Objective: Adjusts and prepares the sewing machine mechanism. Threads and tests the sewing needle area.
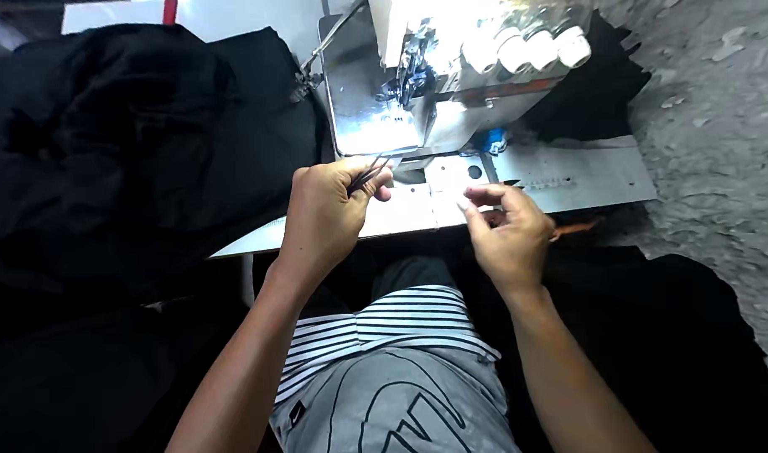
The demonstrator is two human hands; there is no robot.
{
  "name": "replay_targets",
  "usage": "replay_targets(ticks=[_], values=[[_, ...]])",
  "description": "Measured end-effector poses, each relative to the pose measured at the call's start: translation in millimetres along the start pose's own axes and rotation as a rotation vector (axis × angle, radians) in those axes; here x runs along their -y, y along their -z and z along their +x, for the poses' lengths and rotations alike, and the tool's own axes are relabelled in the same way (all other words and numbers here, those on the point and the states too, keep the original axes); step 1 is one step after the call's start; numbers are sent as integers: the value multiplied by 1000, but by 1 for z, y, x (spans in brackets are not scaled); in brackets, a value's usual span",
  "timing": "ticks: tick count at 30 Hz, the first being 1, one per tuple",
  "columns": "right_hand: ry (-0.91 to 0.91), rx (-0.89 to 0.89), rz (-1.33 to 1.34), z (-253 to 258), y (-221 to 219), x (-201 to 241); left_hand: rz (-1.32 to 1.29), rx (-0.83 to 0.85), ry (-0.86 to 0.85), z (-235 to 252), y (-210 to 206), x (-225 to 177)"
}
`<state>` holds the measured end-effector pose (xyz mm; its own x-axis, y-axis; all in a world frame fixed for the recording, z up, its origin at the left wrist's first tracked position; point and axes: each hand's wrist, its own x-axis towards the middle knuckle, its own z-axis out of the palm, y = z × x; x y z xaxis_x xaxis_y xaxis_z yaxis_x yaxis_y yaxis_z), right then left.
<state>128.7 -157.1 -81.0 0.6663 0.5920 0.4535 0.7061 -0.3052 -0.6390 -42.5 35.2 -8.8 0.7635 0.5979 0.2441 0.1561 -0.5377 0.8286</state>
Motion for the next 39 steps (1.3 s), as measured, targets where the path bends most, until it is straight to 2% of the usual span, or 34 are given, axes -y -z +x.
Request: replay_targets(ticks=[2, 5, 10, 14, 16, 21, 24, 27, 29, 32, 39], values=[[53, -70, 3, 16, 1, 8, 63, -23, -8, -8, -2, -3], [156, -83, -42, 29, -6, 23, 123, 9, -72, -22, -11, 2], [288, 164, -37, 35, -13, 48, 294, 61, -211, -28, -3, 7], [499, 224, 96, 43, -16, 70, 324, 86, -268, -26, 3, 2], [531, 190, 140, 45, -19, 69, 312, 89, -271, -25, 8, -3], [355, 144, 184, 40, -20, 48, 204, 32, -207, -33, 26, -5], [134, 188, 427, 28, -25, 41, 145, -3, -40, -39, 26, -4], [-43, 242, 628, 25, -27, 48, 211, 124, 123, -38, 15, 5], [-70, 280, 605, 28, -28, 50, 248, 197, 93, -36, 6, 8], [-97, 325, 587, 32, -26, 51, 253, 167, 1, -31, -7, 3], [-93, 331, 574, 32, -29, 56, 286, -119, -42, -21, -28, 3]])
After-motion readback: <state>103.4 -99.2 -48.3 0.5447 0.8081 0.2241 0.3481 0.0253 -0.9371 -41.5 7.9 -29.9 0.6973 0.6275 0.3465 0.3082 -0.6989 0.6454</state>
